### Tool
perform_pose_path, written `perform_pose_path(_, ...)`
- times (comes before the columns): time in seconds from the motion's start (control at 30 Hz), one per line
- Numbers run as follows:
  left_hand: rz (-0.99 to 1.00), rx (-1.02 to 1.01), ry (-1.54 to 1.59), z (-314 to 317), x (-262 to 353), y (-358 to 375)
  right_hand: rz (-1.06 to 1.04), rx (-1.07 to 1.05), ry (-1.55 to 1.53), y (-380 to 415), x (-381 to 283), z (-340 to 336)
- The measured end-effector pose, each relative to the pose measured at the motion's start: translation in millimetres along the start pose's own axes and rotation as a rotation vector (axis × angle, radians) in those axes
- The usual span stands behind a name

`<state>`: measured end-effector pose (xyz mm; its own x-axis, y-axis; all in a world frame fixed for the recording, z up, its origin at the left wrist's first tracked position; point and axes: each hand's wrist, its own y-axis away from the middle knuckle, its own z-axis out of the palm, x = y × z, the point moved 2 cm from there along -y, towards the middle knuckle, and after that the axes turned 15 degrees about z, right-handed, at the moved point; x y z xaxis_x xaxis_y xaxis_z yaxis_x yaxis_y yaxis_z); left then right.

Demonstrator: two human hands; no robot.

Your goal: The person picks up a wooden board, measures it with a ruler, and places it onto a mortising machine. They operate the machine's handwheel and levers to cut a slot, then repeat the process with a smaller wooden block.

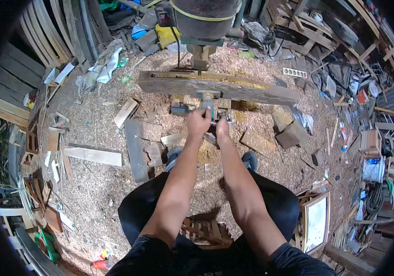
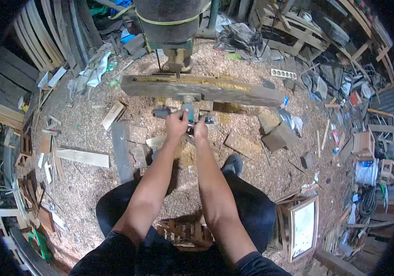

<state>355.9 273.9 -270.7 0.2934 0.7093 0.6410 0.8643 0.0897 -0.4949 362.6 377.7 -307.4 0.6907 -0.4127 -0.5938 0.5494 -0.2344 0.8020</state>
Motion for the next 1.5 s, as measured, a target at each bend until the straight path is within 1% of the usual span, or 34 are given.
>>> perform_pose_path(0.07, -0.074, -0.035, 0.089, -1.4, -4.5, 0.0, -0.066, 0.023, -0.058, 6.9, 2.5, 0.9)
perform_pose_path(0.1, -0.109, -0.069, 0.141, 0.1, -5.0, 3.1, -0.261, 0.16, 0.099, -13.2, 14.6, -3.0)
perform_pose_path(0.17, -0.091, -0.001, 0.203, 7.5, -6.9, 6.7, -0.385, 0.281, 0.075, 0.2, 14.8, -3.6)
perform_pose_path(0.23, -0.067, 0.072, 0.203, 7.0, -12.0, 7.8, -0.483, 0.232, -0.027, -14.9, 24.2, -0.2)
perform_pose_path(0.3, 0.015, 0.037, 0.237, -0.5, -6.8, 9.1, -0.584, 0.212, -0.065, -36.1, 36.4, -1.6)
perform_pose_path(0.37, 0.102, 0.051, 0.302, -3.3, -5.6, 10.3, -0.513, 0.149, -0.164, -27.6, 30.6, 0.0)
perform_pose_path(0.4, 0.085, 0.046, 0.288, -2.1, -8.0, 13.1, -0.471, 0.123, -0.212, -17.9, 28.8, -0.1)
perform_pose_path(0.43, 0.071, 0.041, 0.276, -1.3, -8.8, 11.9, -0.493, 0.089, -0.323, 0.2, 22.1, 5.9)
perform_pose_path(0.47, 0.058, 0.036, 0.268, -0.4, -8.7, 11.6, -0.399, 0.18, -0.412, -31.0, 41.1, 4.0)
perform_pose_path(0.53, 0.043, 0.081, 0.22, 3.3, -7.9, 9.0, -0.245, -0.34, -0.497, -47.2, 50.9, -3.7)
perform_pose_path(0.57, 0.024, 0.076, 0.215, 3.5, -9.5, 12.4, -0.253, -0.312, -0.577, -46.7, 56.0, -1.2)
perform_pose_path(0.6, 0.007, 0.073, 0.207, 4.4, -11.5, 13.6, -0.208, -0.299, -0.607, -49.3, 55.3, 0.9)
perform_pose_path(0.63, 0.031, 0.11, 0.234, 8.0, -15.3, 14.6, -0.155, -0.28, -0.638, -53.3, 58.3, 1.9)
perform_pose_path(0.73, -0.042, 0.068, 0.284, 9.6, -19.3, 17.4, -0.126, -0.26, -0.529, -54.1, 62.5, -4.2)
perform_pose_path(0.8, -0.051, 0.087, 0.339, 10.6, -22.2, 18.6, -0.18, -0.152, -0.352, -15.7, 35.2, -2.3)
perform_pose_path(0.83, -0.052, 0.099, 0.367, 12.1, -22.5, 18.0, -0.269, -0.068, -0.357, -18.4, 35.7, -0.2)
perform_pose_path(0.93, -0.046, 0.112, 0.344, 12.2, -21.4, 17.8, -0.329, 0.019, -0.066, -23.6, 38.0, -10.7)
perform_pose_path(0.97, -0.102, 0.101, 0.447, 9.6, -21.2, 17.8, -0.348, 0.021, -0.139, -25.6, 37.7, -7.7)
perform_pose_path(1.03, -0.214, 0.076, 0.653, 4.9, -21.1, 18.8, -0.412, 0.033, 0.052, -31.4, 35.4, -7.9)
perform_pose_path(1.13, -0.306, 0.204, 0.807, 21.5, -56.1, 35.1, -0.532, 0.086, 0.325, 2.4, 9.0, -9.5)
perform_pose_path(1.2, -0.303, 0.233, 0.829, 22.0, -59.7, 38.0, -0.571, 0.1, 0.462, 11.8, 1.4, -9.1)
perform_pose_path(1.27, -0.277, 0.292, 0.837, 21.9, -55.0, 35.2, -0.584, 0.1, 0.413, 8.6, 4.7, -9.3)
perform_pose_path(1.3, -0.335, 0.287, 0.841, 20.7, -52.6, 35.2, -0.612, 0.1, 0.386, 2.7, 9.7, -8.5)
perform_pose_path(1.33, -0.327, 0.288, 0.842, 20.6, -51.6, 35.3, -0.646, 0.098, 0.359, 0.9, 10.2, -6.8)
perform_pose_path(1.37, -0.317, 0.289, 0.844, 20.0, -50.7, 34.5, -0.59, 0.057, 0.334, -0.9, 11.9, -8.3)
perform_pose_path(1.5, -0.311, 0.269, 0.815, 14.9, -48.0, 32.1, -0.836, 0.036, 0.168, -0.2, 17.2, -6.0)
